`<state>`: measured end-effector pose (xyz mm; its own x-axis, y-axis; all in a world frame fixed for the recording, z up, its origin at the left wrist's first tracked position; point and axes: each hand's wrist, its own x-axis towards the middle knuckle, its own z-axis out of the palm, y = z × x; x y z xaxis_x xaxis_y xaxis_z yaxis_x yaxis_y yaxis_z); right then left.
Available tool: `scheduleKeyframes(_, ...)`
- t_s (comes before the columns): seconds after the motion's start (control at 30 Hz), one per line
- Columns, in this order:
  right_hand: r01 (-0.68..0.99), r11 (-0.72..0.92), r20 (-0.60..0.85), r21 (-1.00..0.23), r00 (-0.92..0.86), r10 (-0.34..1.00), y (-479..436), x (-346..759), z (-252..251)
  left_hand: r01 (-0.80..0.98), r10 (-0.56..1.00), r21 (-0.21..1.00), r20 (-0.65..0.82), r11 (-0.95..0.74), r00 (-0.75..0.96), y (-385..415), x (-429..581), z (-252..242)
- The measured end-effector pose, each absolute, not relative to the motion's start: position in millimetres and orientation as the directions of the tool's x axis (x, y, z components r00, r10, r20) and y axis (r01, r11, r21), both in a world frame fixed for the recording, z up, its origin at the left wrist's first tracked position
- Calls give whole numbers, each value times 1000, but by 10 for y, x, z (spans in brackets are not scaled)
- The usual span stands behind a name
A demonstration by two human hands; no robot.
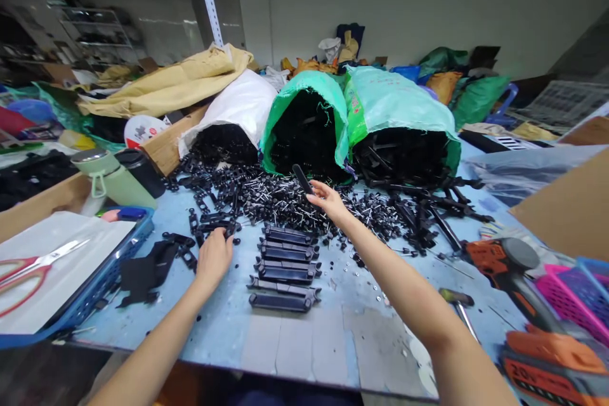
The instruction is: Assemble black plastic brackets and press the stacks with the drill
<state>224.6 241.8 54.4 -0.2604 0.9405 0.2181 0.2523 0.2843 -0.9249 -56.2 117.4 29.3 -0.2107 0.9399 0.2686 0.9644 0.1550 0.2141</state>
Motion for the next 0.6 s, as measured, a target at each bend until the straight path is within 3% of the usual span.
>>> scheduleKeyframes(0.03, 223, 291, 214, -931, -314, 925, 2157, 2400, 569, 960, 936, 277, 326, 40, -133, 1064, -539, 316)
scheduleKeyframes(0.1, 330, 338, 174, -881, -438, 882, 1629, 2719, 622, 894, 917, 374, 389, -248, 91, 766, -442, 376)
scheduleKeyframes(0.17, 458, 433, 118, -776, -570, 813, 1144, 2983, 640, 759, 868, 431, 331, -488, 369, 408, -264, 409)
scheduleKeyframes(0.23, 540, 539, 55, -646, -671, 739, 748, 3137, 586, 685, 806, 439, 196, -581, 559, 74, -29, 375)
scheduleKeyframes(0.3, 628, 597, 33, -499, -675, 737, 463, 3171, 459, 695, 777, 388, 100, -606, 622, -147, 211, 268)
scheduleKeyframes(0.37, 778, 519, 71, -354, -531, 844, 287, 3122, 299, 740, 789, 304, 72, -600, 610, -217, 404, 124)
scheduleKeyframes(0.47, 955, 169, 97, -243, -150, 984, 182, 2982, 113, 800, 830, 223, 105, -557, 548, -111, 554, -50)
scheduleKeyframes(0.53, 967, -6, 54, -254, 21, 998, 170, 2875, 65, 811, 851, 259, 138, -525, 507, -6, 576, -92)
scheduleKeyframes(0.6, 917, 4, 21, -399, 5, 1000, 164, 2753, 72, 786, 872, 380, 169, -488, 460, 57, 575, -68)
